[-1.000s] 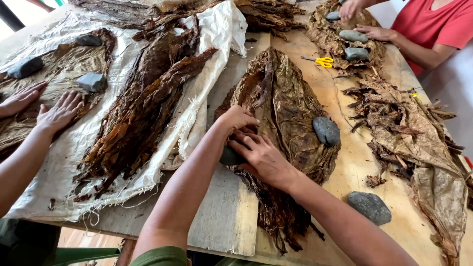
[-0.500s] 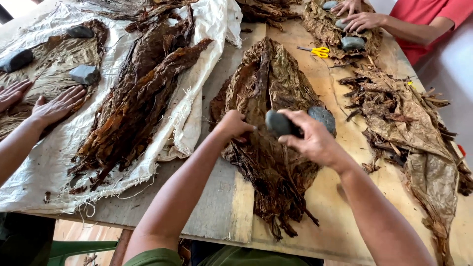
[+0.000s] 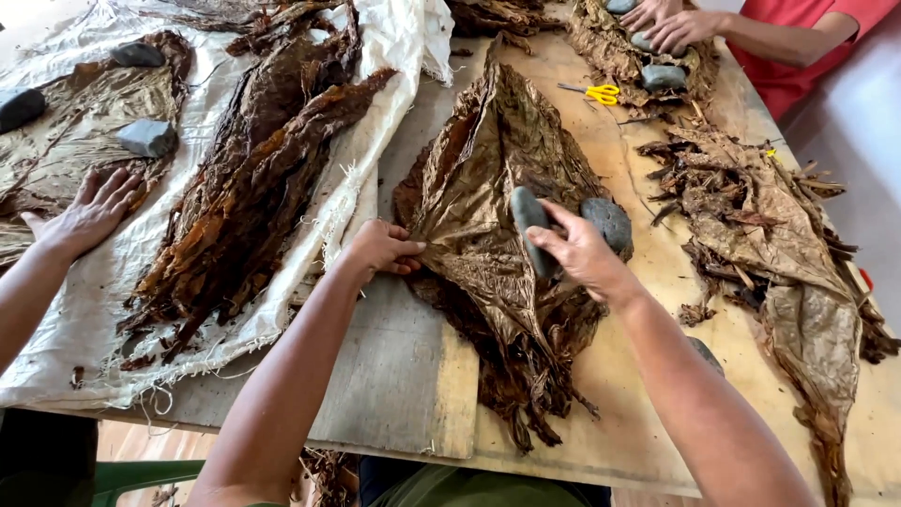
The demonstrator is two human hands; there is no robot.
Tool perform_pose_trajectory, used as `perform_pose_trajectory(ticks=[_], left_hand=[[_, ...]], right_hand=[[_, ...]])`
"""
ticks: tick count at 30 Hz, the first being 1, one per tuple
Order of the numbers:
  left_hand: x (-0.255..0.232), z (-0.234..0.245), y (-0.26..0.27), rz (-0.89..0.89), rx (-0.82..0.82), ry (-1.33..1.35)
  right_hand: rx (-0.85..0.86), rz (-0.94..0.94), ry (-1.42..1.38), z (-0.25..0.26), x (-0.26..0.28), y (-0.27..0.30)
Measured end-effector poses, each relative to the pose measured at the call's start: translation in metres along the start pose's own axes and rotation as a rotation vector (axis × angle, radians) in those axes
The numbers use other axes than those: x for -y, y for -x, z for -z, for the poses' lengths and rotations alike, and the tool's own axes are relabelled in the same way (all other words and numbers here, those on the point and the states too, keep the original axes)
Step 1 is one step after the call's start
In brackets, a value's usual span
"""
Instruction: The person presses and smooths large dried leaves on a table using smooth stones. They repeatedly lift, fold, and reposition the leaves while placing stones to hold them flat. Other people at the table perform similar actions on adjacent leaves.
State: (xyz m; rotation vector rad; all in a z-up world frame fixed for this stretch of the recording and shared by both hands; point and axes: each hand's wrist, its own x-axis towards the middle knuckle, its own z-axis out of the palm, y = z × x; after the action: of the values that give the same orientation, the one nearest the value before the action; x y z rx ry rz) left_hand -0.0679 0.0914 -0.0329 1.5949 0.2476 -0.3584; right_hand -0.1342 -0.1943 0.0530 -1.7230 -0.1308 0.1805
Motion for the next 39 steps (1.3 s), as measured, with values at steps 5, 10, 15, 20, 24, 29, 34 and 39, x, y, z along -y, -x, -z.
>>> perform_pose_trajectory(ticks=[5,10,15,20,24,29,34,39], left_hand=[[0.003,0.0,0.001,0.009,0.01,-0.006],[0.005,0.0,0.0,0.026,0.004,-0.043],[0.002,-0.003,-0.002,0.041,-0.007,-0.12],[0.004,-0.006,-0.023,0.029,0.003,-0.403],[0.012,-0.016,-0.052,-0.029,-0.107,-0.733],[-0.028,-0.06,-0.019,-0.134,-0.309,-0.819],[-0.005,-0.061,-0.04,-0.178,-0.43,-0.719],[0.009,-0.037,-0.031,-0.237,-0.55,-0.664]], right_hand=[[0.264,0.048,0.549,-0.032,0.007,-0.005],[0.428,0.138,0.835,-0.057,0.007,0.012],[0.487,0.421,1.168,-0.069,-0.035,0.009],[0.397,0.598,1.383,-0.077,-0.033,0.02],[0.399,0.538,1.368,-0.082,-0.036,0.02],[0.405,0.572,1.308,-0.08,-0.044,0.017],[0.378,0.611,1.3,-0.077,-0.057,0.008],[0.345,0.675,1.3,-0.077,-0.064,0.01]])
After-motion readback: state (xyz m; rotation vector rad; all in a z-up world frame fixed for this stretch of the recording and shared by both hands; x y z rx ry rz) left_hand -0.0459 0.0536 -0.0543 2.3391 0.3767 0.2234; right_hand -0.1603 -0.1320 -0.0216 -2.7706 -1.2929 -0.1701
